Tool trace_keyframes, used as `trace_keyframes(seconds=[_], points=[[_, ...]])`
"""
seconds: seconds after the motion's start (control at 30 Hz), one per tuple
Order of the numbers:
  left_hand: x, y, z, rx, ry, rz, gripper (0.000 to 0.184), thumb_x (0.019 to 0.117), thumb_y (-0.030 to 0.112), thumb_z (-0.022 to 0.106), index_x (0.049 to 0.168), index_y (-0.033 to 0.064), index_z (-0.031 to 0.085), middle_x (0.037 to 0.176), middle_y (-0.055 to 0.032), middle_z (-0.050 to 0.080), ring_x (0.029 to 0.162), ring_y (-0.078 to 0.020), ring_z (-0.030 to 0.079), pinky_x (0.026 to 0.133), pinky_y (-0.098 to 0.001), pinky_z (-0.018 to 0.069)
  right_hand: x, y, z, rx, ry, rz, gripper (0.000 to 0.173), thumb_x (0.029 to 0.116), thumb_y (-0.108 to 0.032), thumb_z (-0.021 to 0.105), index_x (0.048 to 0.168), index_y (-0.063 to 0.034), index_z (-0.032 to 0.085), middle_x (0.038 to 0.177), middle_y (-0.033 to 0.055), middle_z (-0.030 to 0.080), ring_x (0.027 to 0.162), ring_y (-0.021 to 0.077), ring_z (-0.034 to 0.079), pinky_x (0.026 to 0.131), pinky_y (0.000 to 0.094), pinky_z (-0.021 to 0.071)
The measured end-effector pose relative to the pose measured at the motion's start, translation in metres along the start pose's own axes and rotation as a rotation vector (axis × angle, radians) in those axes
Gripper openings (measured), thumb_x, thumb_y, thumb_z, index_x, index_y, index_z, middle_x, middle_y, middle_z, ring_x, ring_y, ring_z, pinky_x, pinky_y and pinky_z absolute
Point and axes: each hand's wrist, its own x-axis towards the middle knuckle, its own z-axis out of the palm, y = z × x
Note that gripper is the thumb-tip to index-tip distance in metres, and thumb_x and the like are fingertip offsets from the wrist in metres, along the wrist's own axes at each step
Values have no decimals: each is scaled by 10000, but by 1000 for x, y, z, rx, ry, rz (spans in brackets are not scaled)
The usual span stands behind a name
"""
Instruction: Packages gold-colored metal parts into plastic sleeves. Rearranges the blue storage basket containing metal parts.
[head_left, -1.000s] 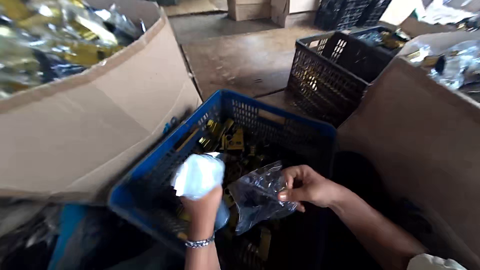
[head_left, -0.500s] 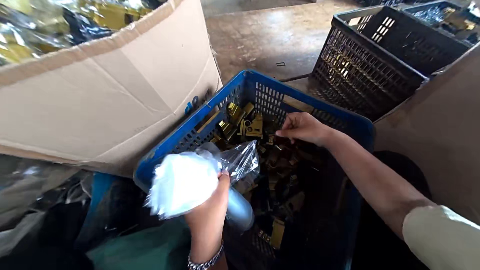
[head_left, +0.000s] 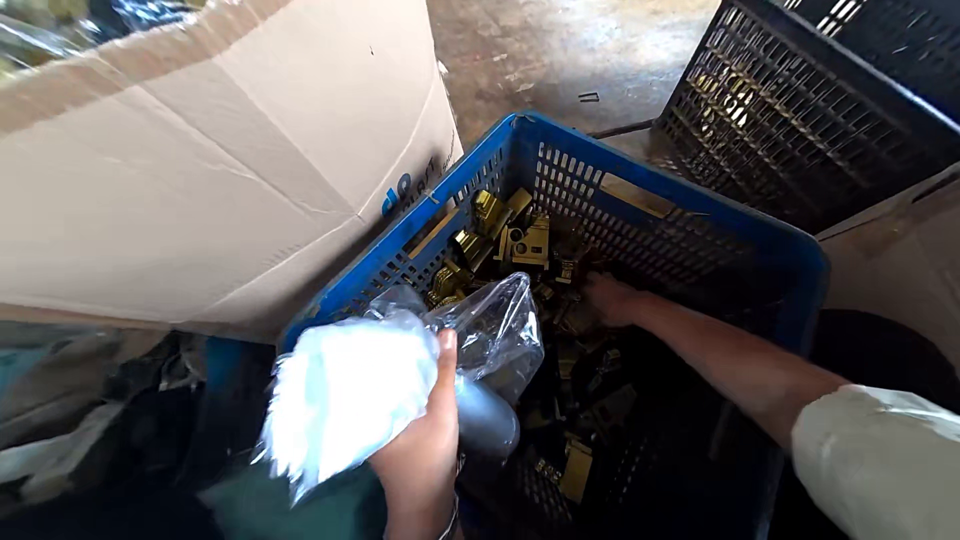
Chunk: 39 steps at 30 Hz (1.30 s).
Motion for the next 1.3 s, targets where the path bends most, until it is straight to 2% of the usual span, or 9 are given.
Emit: trace_keyframes(seconds=[0.13,0.23,0.33,0.57,0.63,0.73,1.0,1.17,1.3], points=[[-11,1,12,45,-27,-36,714,758,73,847,1279,-218,455,1155,-154,650,1077,-40,635,959,-218,527,-72,9,-33,312,196,-40,565,822,-232,865,1237,83,648,1591,255,338,1459,473,297,1138,645,306],[-18,-5,19,91,-76,34,737,732,115,873,1253,-234,488,1155,-217,659,1088,-61,639,973,-218,511,-141,15,-30,899,403,-216,649,822,-132,798,1398,20,542,1436,152,549,1283,229,556,1058,398,485],[-24,-8,26,82,-140,101,700,713,116,879,1206,-233,524,1106,-212,682,1054,-48,658,964,-198,514,-177,6,-19,1300,620,-482,534,791,-116,740,1303,-87,590,1194,25,715,1067,129,693,918,311,592],[-46,17,34,-19,-350,-157,699,725,61,875,1271,-191,518,1152,-214,675,1074,-134,665,970,-270,535,-191,-57,-22,757,336,-507,523,947,-188,691,1368,-3,443,1165,125,636,986,124,665,861,305,564],[-44,26,34,-192,-330,-363,697,751,4,850,1326,-133,480,1161,-165,660,1067,-112,654,947,-270,552,-175,-72,-7,534,599,-512,467,937,-196,697,1285,75,542,1109,225,679,991,273,695,890,435,568],[-34,27,29,-234,-296,-437,659,759,-35,829,1315,-119,486,1116,-166,669,1012,-130,668,900,-287,566,-164,-91,15,223,478,-496,431,979,-191,673,1297,79,568,1293,334,591,1037,477,679,890,603,559],[-41,-3,35,-12,-354,202,502,696,123,887,1064,-145,675,979,-176,750,957,-127,729,922,-283,575,-133,-93,13,832,426,-497,924,794,-116,782,1537,72,266,1451,262,510,1354,288,522,1136,422,433],[-35,4,37,110,-142,266,466,678,96,849,1015,-167,663,910,-189,737,879,-137,728,855,-281,583,-143,-88,8,1262,478,-455,566,898,-214,691,1409,-36,526,1159,90,661,998,136,654,843,322,553],[-69,18,36,90,-560,267,374,704,57,814,991,-146,687,889,-192,742,866,-186,736,833,-332,589,-120,-65,26,752,697,-549,547,860,-179,679,1343,68,608,1341,273,616,1270,410,564,1105,536,419]])
